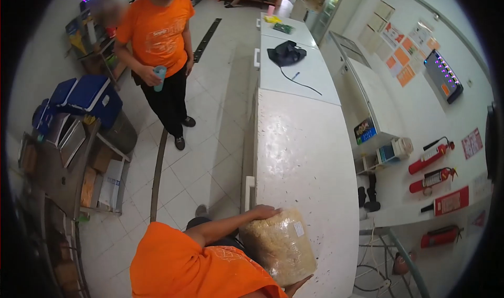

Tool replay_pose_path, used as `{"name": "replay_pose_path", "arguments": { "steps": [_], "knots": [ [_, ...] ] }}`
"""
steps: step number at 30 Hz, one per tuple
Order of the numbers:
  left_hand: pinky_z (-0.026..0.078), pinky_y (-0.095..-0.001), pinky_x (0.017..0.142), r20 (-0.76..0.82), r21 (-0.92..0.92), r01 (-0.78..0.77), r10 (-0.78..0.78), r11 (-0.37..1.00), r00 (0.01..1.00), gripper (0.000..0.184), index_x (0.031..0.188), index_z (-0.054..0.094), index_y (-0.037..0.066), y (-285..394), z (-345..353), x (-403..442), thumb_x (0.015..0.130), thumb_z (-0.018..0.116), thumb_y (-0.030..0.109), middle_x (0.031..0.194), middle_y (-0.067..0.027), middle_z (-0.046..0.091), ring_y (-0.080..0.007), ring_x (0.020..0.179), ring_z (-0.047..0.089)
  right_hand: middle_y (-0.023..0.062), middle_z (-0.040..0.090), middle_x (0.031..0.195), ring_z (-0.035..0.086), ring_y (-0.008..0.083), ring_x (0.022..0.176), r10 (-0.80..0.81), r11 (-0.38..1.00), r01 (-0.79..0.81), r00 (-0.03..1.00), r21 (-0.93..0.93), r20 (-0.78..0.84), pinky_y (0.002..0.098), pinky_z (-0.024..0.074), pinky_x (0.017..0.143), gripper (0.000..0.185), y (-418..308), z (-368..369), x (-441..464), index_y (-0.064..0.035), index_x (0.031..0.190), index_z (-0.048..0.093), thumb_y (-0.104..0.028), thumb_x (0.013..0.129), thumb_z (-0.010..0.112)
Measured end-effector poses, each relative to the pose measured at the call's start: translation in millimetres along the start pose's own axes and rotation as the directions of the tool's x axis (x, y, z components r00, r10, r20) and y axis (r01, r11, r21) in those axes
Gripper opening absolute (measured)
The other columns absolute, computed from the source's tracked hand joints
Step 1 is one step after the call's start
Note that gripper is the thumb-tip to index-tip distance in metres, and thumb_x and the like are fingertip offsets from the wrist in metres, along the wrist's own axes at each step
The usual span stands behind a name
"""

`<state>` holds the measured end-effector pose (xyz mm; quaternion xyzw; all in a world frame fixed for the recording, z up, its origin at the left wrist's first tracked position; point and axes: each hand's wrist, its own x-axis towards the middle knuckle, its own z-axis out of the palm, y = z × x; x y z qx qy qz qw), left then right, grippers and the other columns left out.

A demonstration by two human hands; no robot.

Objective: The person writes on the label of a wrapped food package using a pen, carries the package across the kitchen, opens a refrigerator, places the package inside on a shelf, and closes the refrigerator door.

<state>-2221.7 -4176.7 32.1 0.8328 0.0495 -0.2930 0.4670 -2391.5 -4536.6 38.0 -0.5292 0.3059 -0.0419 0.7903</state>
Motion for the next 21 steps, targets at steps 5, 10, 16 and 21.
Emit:
{"name": "replay_pose_path", "arguments": {
  "steps": [5,10,16,21],
  "knots": [
    [0.04,-0.0435,0.106,0.036,0.031,0.023,-0.024,0.999,0.999,0.094,0.123,0.065,0.004,9.7,-11.6,-12.6,0.089,0.024,0.08,0.128,-0.0225,0.062,-0.0395,0.123,0.056,0.0163,0.058,0.134,0.059,0.0271,0.119,-0.062,0.995,0.066,0.996,-0.068,0.069,0.0412,0.0482,0.101,0.055,-5.5,16.4,-5.0,0.002,0.136,0.052,-0.04,0.103,0.039],
    [0.038,-0.0484,0.109,-0.073,0.007,-0.001,0.001,1.0,0.997,0.087,0.131,0.055,-0.003,-8.8,11.8,3.4,0.094,0.029,0.071,0.136,-0.0261,0.055,-0.0417,0.128,0.051,0.016,0.058,0.135,0.059,0.027,0.119,-0.207,0.949,0.249,0.955,-0.195,0.212,0.0414,0.0475,0.102,0.053,-11.1,25.3,-9.0,0.0017,0.136,0.052,-0.038,0.103,0.041],
    [0.044,-0.0435,0.097,-0.034,0.011,-0.278,0.278,0.961,0.96,0.047,0.122,0.057,0.0,-15.9,3.7,-45.3,0.1,0.049,0.042,0.122,-0.0241,0.057,-0.0373,0.113,0.056,0.0227,0.049,0.143,0.046,0.0328,0.131,-0.42,0.333,0.085,0.905,-0.939,-0.067,0.0421,0.035,0.109,0.049,10.7,-94.1,51.1,0.008,0.131,0.054,-0.029,0.1,0.046],
    [0.041,-0.0416,0.106,-0.363,-0.14,-0.298,0.231,0.944,0.903,0.056,0.136,0.053,0.004,-19.0,23.3,-93.9,0.096,0.058,0.043,0.132,-0.0211,0.055,-0.0368,0.125,0.052,0.0199,0.059,0.131,0.054,0.032,0.122,-0.196,0.518,0.134,0.98,-0.845,0.036,0.0389,0.0388,0.105,0.046,-84.6,66.4,33.0,0.0021,0.128,0.059,-0.031,0.101,0.044]
  ]
}}
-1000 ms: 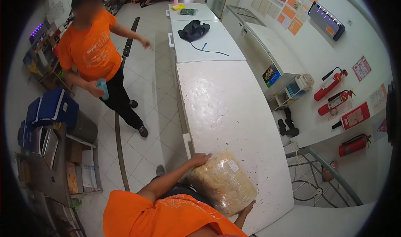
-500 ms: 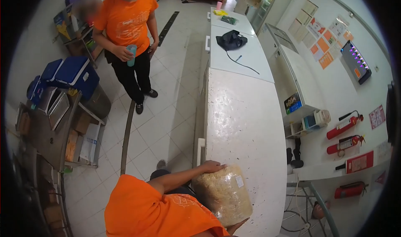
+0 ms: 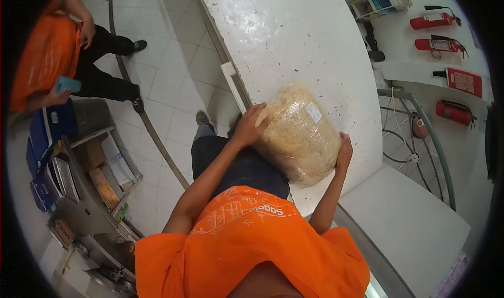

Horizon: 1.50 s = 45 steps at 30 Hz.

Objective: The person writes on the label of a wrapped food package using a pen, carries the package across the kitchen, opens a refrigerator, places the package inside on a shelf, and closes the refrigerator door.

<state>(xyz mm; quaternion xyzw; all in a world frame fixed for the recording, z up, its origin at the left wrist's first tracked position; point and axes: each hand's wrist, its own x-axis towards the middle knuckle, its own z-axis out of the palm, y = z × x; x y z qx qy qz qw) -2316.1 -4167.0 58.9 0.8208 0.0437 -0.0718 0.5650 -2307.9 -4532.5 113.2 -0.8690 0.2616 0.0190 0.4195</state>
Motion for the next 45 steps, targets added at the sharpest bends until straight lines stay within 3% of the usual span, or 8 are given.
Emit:
{"name": "replay_pose_path", "arguments": {
  "steps": [3,15,17,19,22,26,28,45],
  "knots": [
    [0.04,-0.0405,0.108,0.012,-0.063,0.028,-0.027,0.998,1.0,0.059,0.141,0.05,0.007,6.3,-9.4,0.5,0.096,0.058,0.045,0.136,-0.0193,0.054,-0.0356,0.128,0.051,0.0172,0.067,0.115,0.061,0.0278,0.109,-0.032,0.988,0.06,0.981,-0.146,0.191,0.0362,0.0439,0.099,0.045,-48.5,11.3,-3.7,0.0016,0.12,0.065,-0.033,0.1,0.045],
    [0.043,-0.0377,0.102,0.334,-0.095,0.146,-0.107,0.985,0.937,0.059,0.144,0.049,0.012,10.6,-12.7,79.1,0.096,0.057,0.045,0.128,-0.0167,0.056,-0.0299,0.116,0.056,0.0123,0.069,0.104,0.061,0.0204,0.095,-0.044,0.989,0.064,0.987,-0.133,0.152,0.0327,0.0477,0.087,0.038,-37.5,12.5,5.3,0.0028,0.111,0.068,-0.028,0.102,0.047],
    [0.045,-0.0375,0.096,0.278,-0.134,0.181,-0.139,0.974,0.95,0.053,0.134,0.058,0.01,9.3,-10.2,80.6,0.096,0.056,0.047,0.123,-0.017,0.059,-0.0301,0.111,0.058,0.0137,0.068,0.104,0.062,0.0224,0.098,-0.145,0.988,0.135,0.974,-0.07,-0.175,0.0347,0.0473,0.088,0.037,-8.5,0.2,8.3,0.0062,0.106,0.067,-0.024,0.098,0.048],
    [0.048,-0.039,0.09,0.229,-0.053,0.237,-0.22,0.97,0.948,0.05,0.124,0.062,0.01,-2.1,3.1,79.6,0.094,0.057,0.05,0.113,-0.0168,0.063,-0.0313,0.103,0.061,0.0132,0.067,0.105,0.061,0.0216,0.098,0.074,0.997,-0.065,0.918,0.038,-0.389,0.036,0.048,0.088,0.037,28.9,-12.5,0.2,0.0073,0.106,0.066,-0.024,0.097,0.048],
    [0.05,-0.0414,0.08,0.168,0.028,0.307,-0.308,0.951,0.937,0.047,0.108,0.067,0.009,0.2,3.9,76.1,0.092,0.057,0.052,0.093,-0.0163,0.067,-0.0329,0.09,0.065,0.0128,0.062,0.128,0.062,0.0229,0.109,0.546,0.797,-0.506,0.837,0.329,-0.036,0.0359,0.0526,0.086,0.043,69.3,-13.4,-32.7,0.0029,0.126,0.06,-0.028,0.098,0.052],
    [0.049,-0.0435,0.073,0.099,0.104,0.251,-0.261,0.962,0.96,0.047,0.096,0.067,0.004,0.5,6.3,78.5,0.092,0.056,0.05,0.083,-0.0192,0.068,-0.0365,0.081,0.065,0.0132,0.061,0.13,0.063,0.0241,0.111,0.224,0.626,-0.27,0.961,0.732,0.163,0.0368,0.0544,0.091,0.046,108.9,15.2,-72.6,0.0017,0.135,0.052,-0.027,0.1,0.053],
    [0.049,-0.0442,0.073,0.098,0.149,0.214,-0.23,0.965,0.968,0.05,0.091,0.067,0.002,3.4,5.5,82.2,0.092,0.054,0.05,0.085,-0.021,0.068,-0.0374,0.081,0.065,0.0148,0.061,0.13,0.064,0.0255,0.11,0.217,0.85,-0.214,0.975,0.482,0.05,0.0384,0.0547,0.092,0.045,120.8,15.1,-68.2,0.002,0.136,0.05,-0.026,0.101,0.05],
    [0.052,-0.0385,0.09,0.24,0.106,0.157,-0.178,0.982,0.954,0.045,0.114,0.072,0.013,-22.5,-13.9,122.0,0.091,0.055,0.048,0.109,-0.0137,0.072,-0.0322,0.103,0.067,0.0175,0.063,0.125,0.065,0.0285,0.107,0.233,0.535,-0.121,0.972,0.836,-0.009,0.0396,0.0559,0.09,0.053,26.3,49.5,-93.9,0.004,0.132,0.053,-0.038,0.107,0.034]
  ]
}}
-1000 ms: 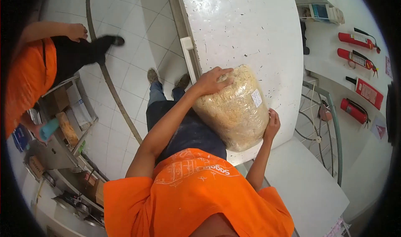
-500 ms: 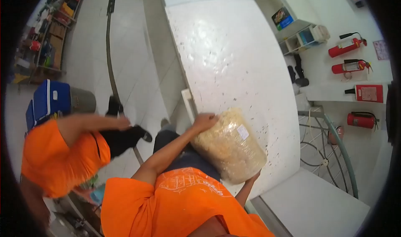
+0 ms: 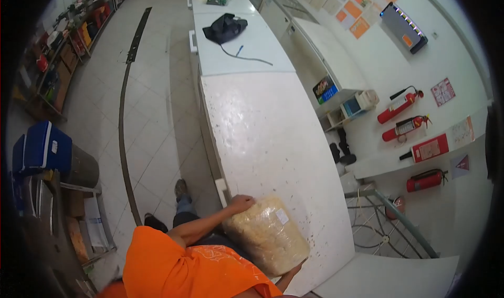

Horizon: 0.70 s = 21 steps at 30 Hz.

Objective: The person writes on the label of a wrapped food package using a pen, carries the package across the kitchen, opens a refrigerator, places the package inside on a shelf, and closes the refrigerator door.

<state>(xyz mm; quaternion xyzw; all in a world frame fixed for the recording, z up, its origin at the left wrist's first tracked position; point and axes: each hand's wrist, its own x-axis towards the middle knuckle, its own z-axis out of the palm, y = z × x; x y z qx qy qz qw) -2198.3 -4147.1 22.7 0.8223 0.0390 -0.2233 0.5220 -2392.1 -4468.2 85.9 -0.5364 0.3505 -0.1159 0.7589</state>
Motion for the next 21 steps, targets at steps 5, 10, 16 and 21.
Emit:
{"name": "replay_pose_path", "arguments": {
  "steps": [5,10,16,21],
  "knots": [
    [0.052,-0.041,0.081,-0.052,-0.016,-0.079,0.078,0.997,0.996,0.042,0.105,0.073,0.012,-40.3,-61.4,17.0,0.09,0.055,0.048,0.098,-0.0135,0.072,-0.0327,0.092,0.068,0.0177,0.064,0.124,0.066,0.029,0.105,-0.003,0.999,0.004,1.0,0.054,-0.007,0.0395,0.0562,0.09,0.055,15.7,72.4,-14.1,0.0044,0.131,0.054,-0.04,0.107,0.031],
    [0.05,-0.0398,0.079,-0.179,-0.227,-0.041,0.0,0.973,0.984,0.042,0.105,0.072,0.013,-81.0,-163.6,22.5,0.091,0.056,0.049,0.095,-0.0128,0.072,-0.033,0.087,0.068,0.0181,0.066,0.119,0.067,0.0286,0.103,-0.024,0.992,0.017,0.998,-0.122,-0.062,0.0388,0.0569,0.088,0.064,31.5,187.8,-16.8,0.0056,0.128,0.055,-0.046,0.107,0.024],
    [0.05,-0.0411,0.079,-0.241,-0.23,0.038,-0.095,0.973,0.966,0.043,0.108,0.072,0.013,-160.8,-325.0,57.5,0.093,0.053,0.048,0.093,-0.0125,0.072,-0.0312,0.087,0.068,0.016,0.068,0.114,0.067,0.0242,0.097,0.016,0.944,-0.032,0.999,-0.329,-0.052,0.0362,0.0562,0.086,0.062,71.0,366.3,-3.1,0.0068,0.122,0.061,-0.047,0.106,0.033],
    [0.049,-0.0394,0.08,-0.458,-0.335,0.076,-0.233,0.939,0.858,0.044,0.102,0.071,0.006,-181.6,-471.0,51.4,0.096,0.05,0.044,0.093,-0.014,0.072,-0.029,0.086,0.068,0.0154,0.068,0.114,0.065,0.0241,0.098,0.016,0.875,0.051,0.991,-0.482,0.134,0.0343,0.0509,0.088,0.063,85.8,534.3,17.8,0.0071,0.12,0.064,-0.049,0.104,0.041]
  ]
}}
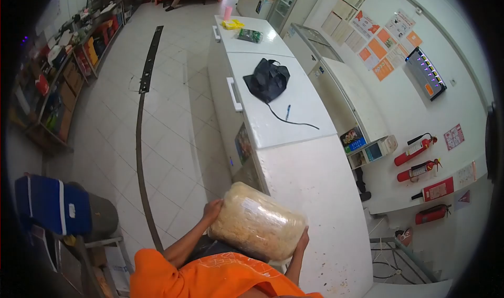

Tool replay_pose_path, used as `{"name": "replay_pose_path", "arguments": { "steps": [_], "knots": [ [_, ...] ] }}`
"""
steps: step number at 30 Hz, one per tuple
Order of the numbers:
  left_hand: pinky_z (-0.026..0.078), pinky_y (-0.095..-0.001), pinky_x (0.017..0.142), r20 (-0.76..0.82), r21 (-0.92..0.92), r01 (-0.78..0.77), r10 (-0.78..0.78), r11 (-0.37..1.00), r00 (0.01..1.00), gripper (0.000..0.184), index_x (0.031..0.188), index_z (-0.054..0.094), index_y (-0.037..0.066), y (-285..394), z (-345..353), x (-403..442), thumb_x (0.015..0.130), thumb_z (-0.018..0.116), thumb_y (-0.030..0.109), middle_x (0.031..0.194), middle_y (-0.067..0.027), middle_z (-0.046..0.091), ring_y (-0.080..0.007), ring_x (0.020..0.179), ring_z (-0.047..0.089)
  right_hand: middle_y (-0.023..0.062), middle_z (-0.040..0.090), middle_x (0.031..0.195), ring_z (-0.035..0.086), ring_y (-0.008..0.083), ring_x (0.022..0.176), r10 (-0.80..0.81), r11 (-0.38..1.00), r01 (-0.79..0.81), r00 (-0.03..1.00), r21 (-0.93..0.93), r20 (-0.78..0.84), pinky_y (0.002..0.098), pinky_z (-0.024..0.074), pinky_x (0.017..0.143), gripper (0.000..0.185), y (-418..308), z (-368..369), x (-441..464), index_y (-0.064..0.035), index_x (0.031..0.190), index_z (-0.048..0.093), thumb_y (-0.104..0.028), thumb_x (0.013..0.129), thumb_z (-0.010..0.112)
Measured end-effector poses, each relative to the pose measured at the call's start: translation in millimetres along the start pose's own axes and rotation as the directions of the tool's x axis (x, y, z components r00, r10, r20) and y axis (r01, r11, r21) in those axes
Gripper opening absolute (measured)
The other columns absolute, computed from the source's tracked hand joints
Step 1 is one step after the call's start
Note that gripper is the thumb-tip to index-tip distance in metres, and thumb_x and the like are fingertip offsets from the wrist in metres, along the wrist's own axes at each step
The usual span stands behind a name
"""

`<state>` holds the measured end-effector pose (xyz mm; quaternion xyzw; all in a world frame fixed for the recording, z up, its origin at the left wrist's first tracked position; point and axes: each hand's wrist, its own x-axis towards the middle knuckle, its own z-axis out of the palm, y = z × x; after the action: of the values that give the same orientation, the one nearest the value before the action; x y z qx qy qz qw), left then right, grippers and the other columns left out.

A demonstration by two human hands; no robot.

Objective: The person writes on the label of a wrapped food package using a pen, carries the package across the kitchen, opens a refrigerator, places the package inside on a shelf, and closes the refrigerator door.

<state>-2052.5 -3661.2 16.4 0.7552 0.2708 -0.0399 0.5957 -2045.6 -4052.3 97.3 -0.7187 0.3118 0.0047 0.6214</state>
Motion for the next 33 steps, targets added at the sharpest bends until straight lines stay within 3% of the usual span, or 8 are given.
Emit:
{"name": "replay_pose_path", "arguments": {
  "steps": [4,8,11,15,17,25,28,33],
  "knots": [
    [0.048,-0.0321,0.079,-0.077,-0.225,0.108,-0.128,0.968,0.989,0.036,0.101,0.071,0.004,29.2,-94.5,32.9,0.097,0.049,0.033,0.087,-0.0084,0.071,-0.0168,0.083,0.063,0.0167,0.068,0.116,0.064,0.0243,0.103,-0.072,0.995,0.084,0.979,-0.06,0.19,0.0339,0.0488,0.092,0.063,-9.4,124.2,75.8,0.0075,0.124,0.062,-0.05,0.102,0.046],
    [0.049,-0.0336,0.077,-0.343,-0.345,0.005,-0.131,0.939,0.93,0.039,0.1,0.067,-0.002,10.3,-154.9,96.7,0.096,0.045,0.03,0.091,-0.01,0.069,-0.0191,0.083,0.062,0.0177,0.066,0.123,0.061,0.0261,0.112,-0.066,0.991,0.108,0.903,-0.076,0.424,0.0362,0.0458,0.097,0.06,-44.5,280.5,132.8,0.0069,0.126,0.061,-0.046,0.101,0.05],
    [0.048,-0.0329,0.078,-0.318,-0.58,-0.012,-0.212,0.814,0.924,0.038,0.098,0.065,-0.002,41.6,-214.1,150.7,0.098,0.045,0.03,0.088,-0.0064,0.068,-0.0185,0.084,0.062,0.0204,0.066,0.124,0.06,0.0289,0.118,-0.266,0.922,0.358,0.863,-0.148,0.429,0.0366,0.0434,0.101,0.055,-101.4,412.8,145.0,0.0019,0.125,0.063,-0.046,0.1,0.051],
    [0.05,-0.0337,0.08,-0.448,-0.494,-0.084,-0.171,0.865,0.878,0.041,0.108,0.066,-0.001,62.8,-282.2,210.2,0.097,0.045,0.032,0.099,-0.012,0.067,-0.0192,0.093,0.063,0.0201,0.068,0.119,0.062,0.0284,0.113,-0.174,0.916,0.333,0.834,-0.226,0.524,0.0341,0.0451,0.098,0.059,-222.3,550.1,128.1,0.0009,0.124,0.065,-0.051,0.097,0.053],
    [0.052,-0.0343,0.077,-0.662,-0.426,-0.276,-0.089,0.861,0.744,0.041,0.113,0.064,0.0,43.4,-299.6,252.0,0.097,0.045,0.032,0.105,-0.0106,0.067,-0.0212,0.093,0.065,0.0196,0.069,0.116,0.063,0.028,0.111,-0.122,0.914,0.338,0.756,-0.225,0.643,0.0345,0.0454,0.097,0.063,-265.0,601.6,122.9,0.0002,0.121,0.067,-0.056,0.096,0.053],
    [0.051,-0.0374,0.087,-0.54,-0.681,-0.29,-0.193,0.672,0.819,0.045,0.121,0.061,-0.005,118.7,-404.1,399.1,0.1,0.044,0.031,0.116,-0.0164,0.064,-0.0274,0.102,0.064,0.0229,0.068,0.113,0.063,0.03,0.109,-0.157,0.9,0.388,0.716,-0.201,0.68,0.0392,0.0449,0.096,0.071,-290.4,811.0,186.6,0.0008,0.115,0.068,-0.064,0.094,0.048],
    [0.054,-0.0366,0.085,-0.545,-0.557,-0.243,-0.128,0.794,0.829,0.043,0.12,0.061,-0.004,104.5,-470.9,480.2,0.1,0.044,0.03,0.113,-0.0161,0.065,-0.0256,0.1,0.065,0.0221,0.069,0.111,0.063,0.0302,0.108,-0.078,0.958,0.23,0.783,-0.171,0.617,0.0389,0.0447,0.096,0.071,-313.3,867.3,187.1,0.0004,0.114,0.069,-0.064,0.094,0.048],
    [0.053,-0.0353,0.079,-0.401,-0.613,-0.263,-0.007,0.745,0.916,0.04,0.115,0.063,-0.003,150.5,-534.1,611.7,0.1,0.044,0.029,0.109,-0.0137,0.066,-0.0231,0.092,0.066,0.0177,0.071,0.105,0.065,0.0262,0.1,-0.228,0.946,0.295,0.902,-0.136,0.367,0.036,0.0467,0.093,0.069,-335.7,944.7,211.2,-0.001,0.114,0.07,-0.063,0.094,0.049]
  ]
}}
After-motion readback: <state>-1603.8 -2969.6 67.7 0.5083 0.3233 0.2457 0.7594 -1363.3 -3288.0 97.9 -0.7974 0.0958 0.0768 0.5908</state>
